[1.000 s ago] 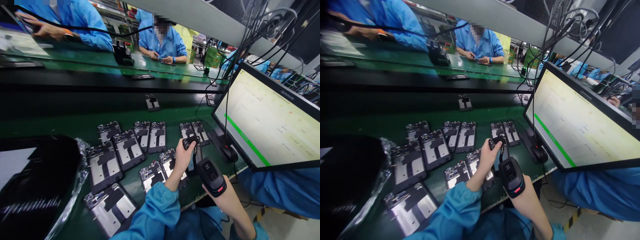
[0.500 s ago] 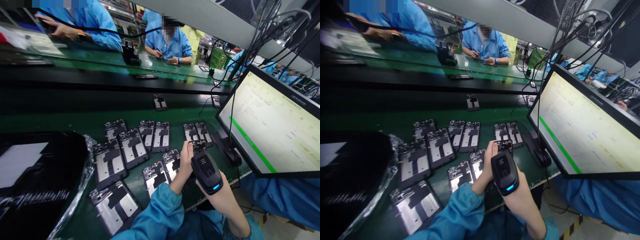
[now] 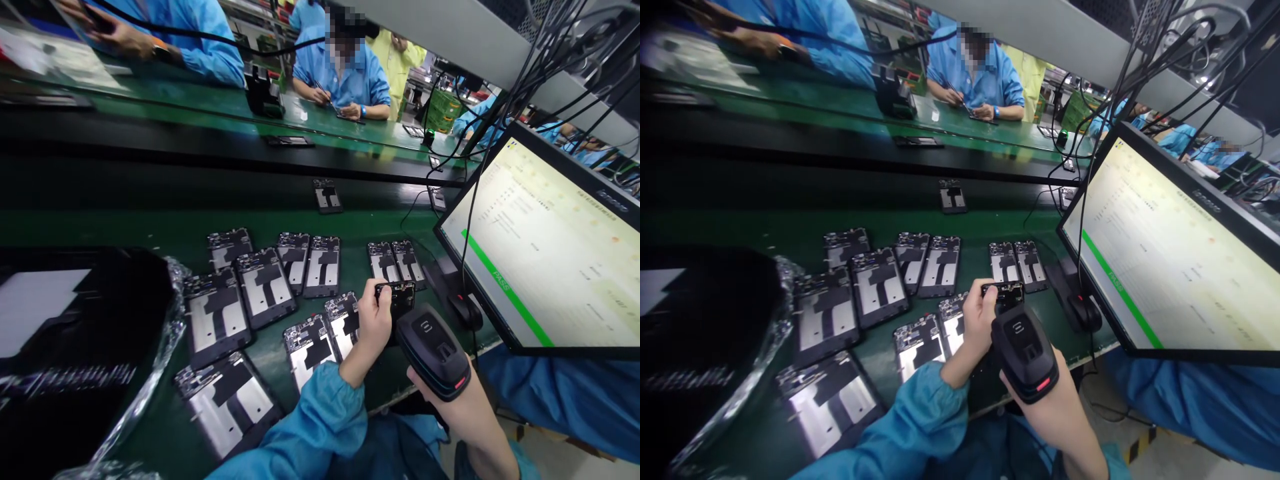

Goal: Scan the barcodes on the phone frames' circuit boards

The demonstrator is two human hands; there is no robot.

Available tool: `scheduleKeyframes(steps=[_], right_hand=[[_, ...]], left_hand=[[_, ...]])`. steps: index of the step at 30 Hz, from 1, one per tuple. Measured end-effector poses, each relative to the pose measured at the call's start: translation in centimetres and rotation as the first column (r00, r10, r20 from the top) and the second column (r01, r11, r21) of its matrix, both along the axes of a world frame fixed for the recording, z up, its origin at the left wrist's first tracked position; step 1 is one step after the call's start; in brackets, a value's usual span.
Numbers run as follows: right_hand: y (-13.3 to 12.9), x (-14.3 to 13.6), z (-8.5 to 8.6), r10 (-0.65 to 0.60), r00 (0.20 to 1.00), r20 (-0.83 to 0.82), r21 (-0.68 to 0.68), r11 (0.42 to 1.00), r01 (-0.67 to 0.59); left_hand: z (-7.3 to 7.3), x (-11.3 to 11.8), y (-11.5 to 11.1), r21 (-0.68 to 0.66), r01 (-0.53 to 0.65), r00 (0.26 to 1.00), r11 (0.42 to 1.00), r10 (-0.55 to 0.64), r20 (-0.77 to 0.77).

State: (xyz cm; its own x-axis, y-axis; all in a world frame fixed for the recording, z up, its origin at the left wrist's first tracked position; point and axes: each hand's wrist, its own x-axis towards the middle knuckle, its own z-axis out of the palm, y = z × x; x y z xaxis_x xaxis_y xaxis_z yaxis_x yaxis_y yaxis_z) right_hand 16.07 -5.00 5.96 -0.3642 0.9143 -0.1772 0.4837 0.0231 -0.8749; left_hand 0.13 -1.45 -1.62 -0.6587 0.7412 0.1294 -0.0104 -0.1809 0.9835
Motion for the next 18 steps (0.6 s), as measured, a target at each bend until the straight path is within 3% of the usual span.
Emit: scheduleKeyframes(steps=[4,10,18], right_hand=[[-0.5,0.5,0.4,-0.015,1.000,-0.005,-0.004,1.000,0.015],[-1.7,-1.0,1.5,0.176,0.979,-0.099,0.022,0.984,-0.175],[-2.2,-1.2,1.4,0.153,0.978,-0.139,0.019,0.988,-0.152]], left_hand=[[-0.2,0.3,0.2,0.005,-0.039,0.999,0.999,0.039,0.022],[-0.4,1.7,1.3,-0.084,-0.069,0.997,0.994,0.072,0.036],[-0.5,2.6,1.6,-0.116,-0.033,0.999,0.993,0.036,0.019]])
